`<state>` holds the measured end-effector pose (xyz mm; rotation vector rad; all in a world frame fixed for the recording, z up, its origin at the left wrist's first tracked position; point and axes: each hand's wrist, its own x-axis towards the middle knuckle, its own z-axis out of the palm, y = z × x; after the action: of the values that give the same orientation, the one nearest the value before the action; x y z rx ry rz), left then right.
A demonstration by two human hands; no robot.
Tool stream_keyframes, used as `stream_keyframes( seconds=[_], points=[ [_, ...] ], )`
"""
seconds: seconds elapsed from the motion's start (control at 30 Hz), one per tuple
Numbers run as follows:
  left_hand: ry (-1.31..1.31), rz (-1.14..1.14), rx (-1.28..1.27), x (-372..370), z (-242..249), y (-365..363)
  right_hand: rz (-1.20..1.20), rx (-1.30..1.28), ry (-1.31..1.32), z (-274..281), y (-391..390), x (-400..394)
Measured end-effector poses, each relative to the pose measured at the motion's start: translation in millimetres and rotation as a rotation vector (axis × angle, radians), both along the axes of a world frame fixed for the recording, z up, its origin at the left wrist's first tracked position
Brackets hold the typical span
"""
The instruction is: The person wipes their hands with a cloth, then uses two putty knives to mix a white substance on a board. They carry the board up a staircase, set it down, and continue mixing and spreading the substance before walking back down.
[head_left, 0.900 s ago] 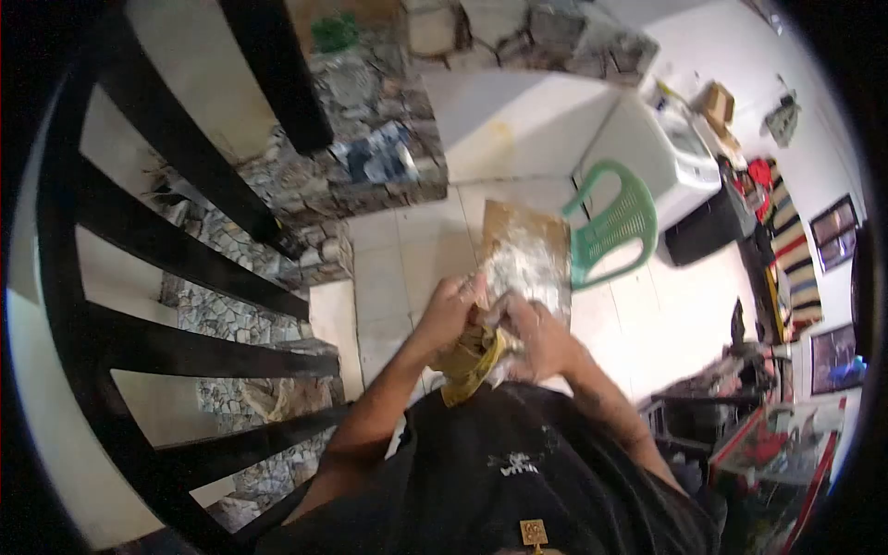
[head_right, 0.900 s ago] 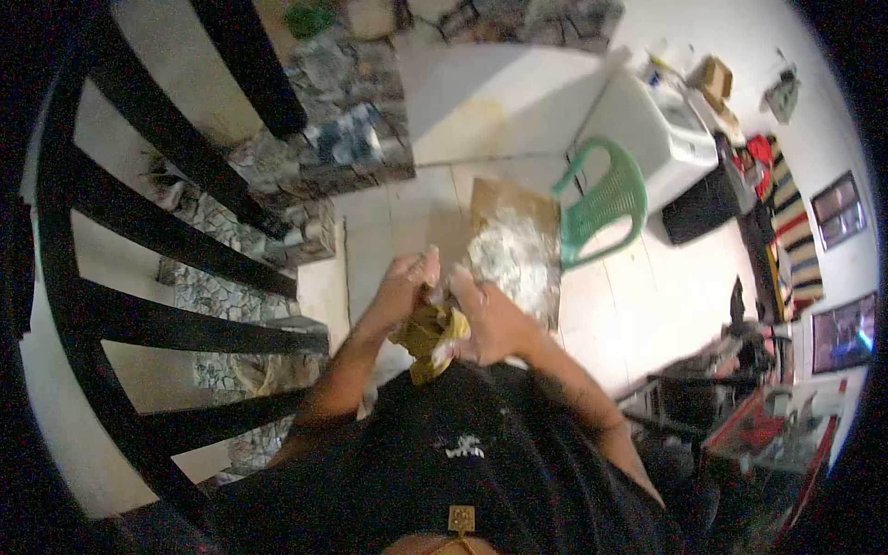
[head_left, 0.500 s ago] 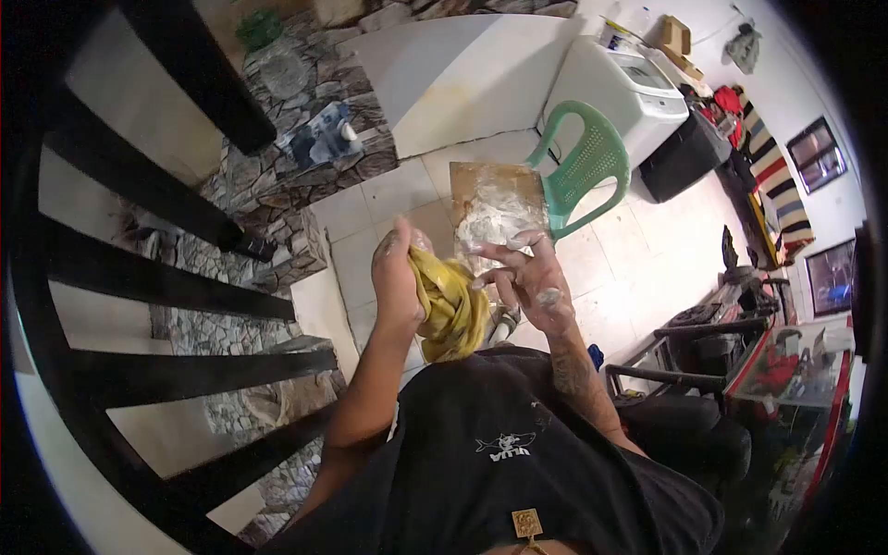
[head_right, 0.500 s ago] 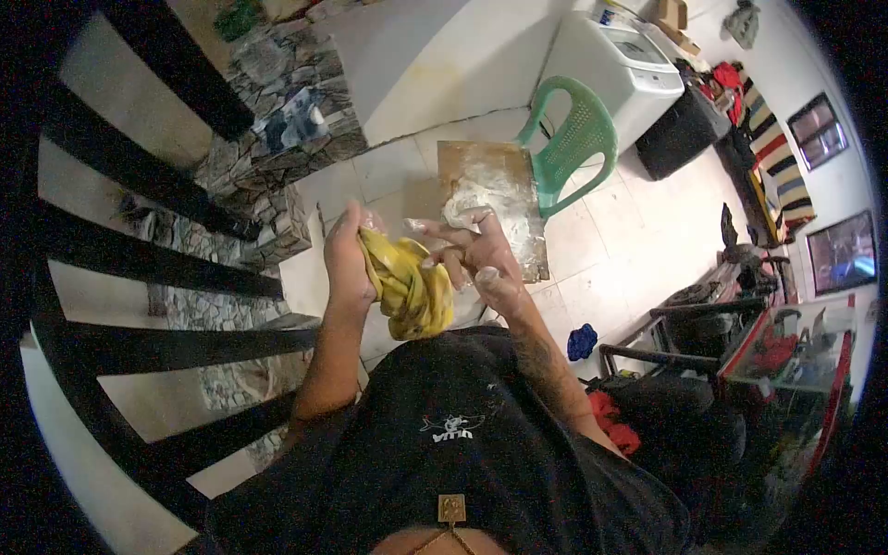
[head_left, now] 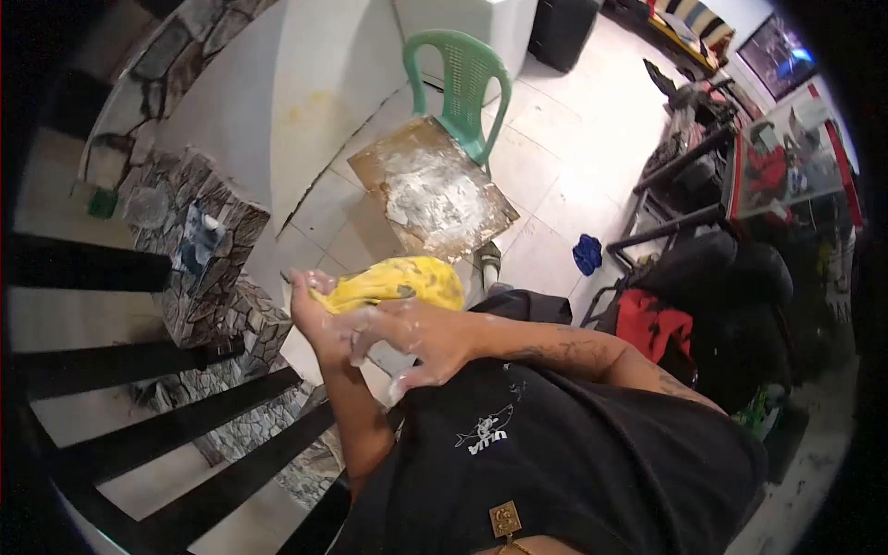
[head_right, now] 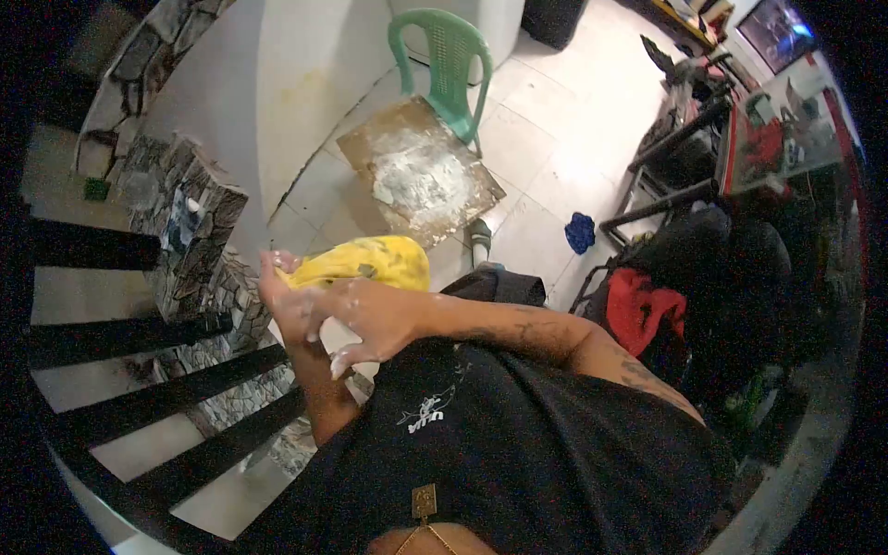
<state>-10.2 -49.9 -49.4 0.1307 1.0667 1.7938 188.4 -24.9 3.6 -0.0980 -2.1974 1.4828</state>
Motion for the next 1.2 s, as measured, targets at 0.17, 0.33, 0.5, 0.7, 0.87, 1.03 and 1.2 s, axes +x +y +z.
stream_keyframes(
  seconds=[0.17,0.33,0.5,0.7,0.87,1.03,1.2],
  points=[
    [0.101,0.139,-0.062,28,30,-3,-0.335,0.104,-0.209,-30,10,-12],
    [0.246,0.112,-0.003,45,31,-6,-0.384,0.162,-0.433,-61,32,-36],
    [0.658,0.03,-0.02,34,28,-15,-0.52,0.06,-0.411,-55,64,-9],
    [0.975,-0.185,-0.344,-31,-64,-63,-0.869,-0.22,-0.426,-91,132,106],
    [1.164,-0.236,-0.724,-12,-84,-80,-1.083,-0.331,-0.563,-119,148,199],
    [1.426,-0.415,-0.781,-8,-115,-76,-1.168,-0.319,-0.819,-171,186,247],
    [0.961,-0.428,-0.752,-10,-149,-83,-1.415,-0.249,-0.648,-165,280,248]
  ],
)
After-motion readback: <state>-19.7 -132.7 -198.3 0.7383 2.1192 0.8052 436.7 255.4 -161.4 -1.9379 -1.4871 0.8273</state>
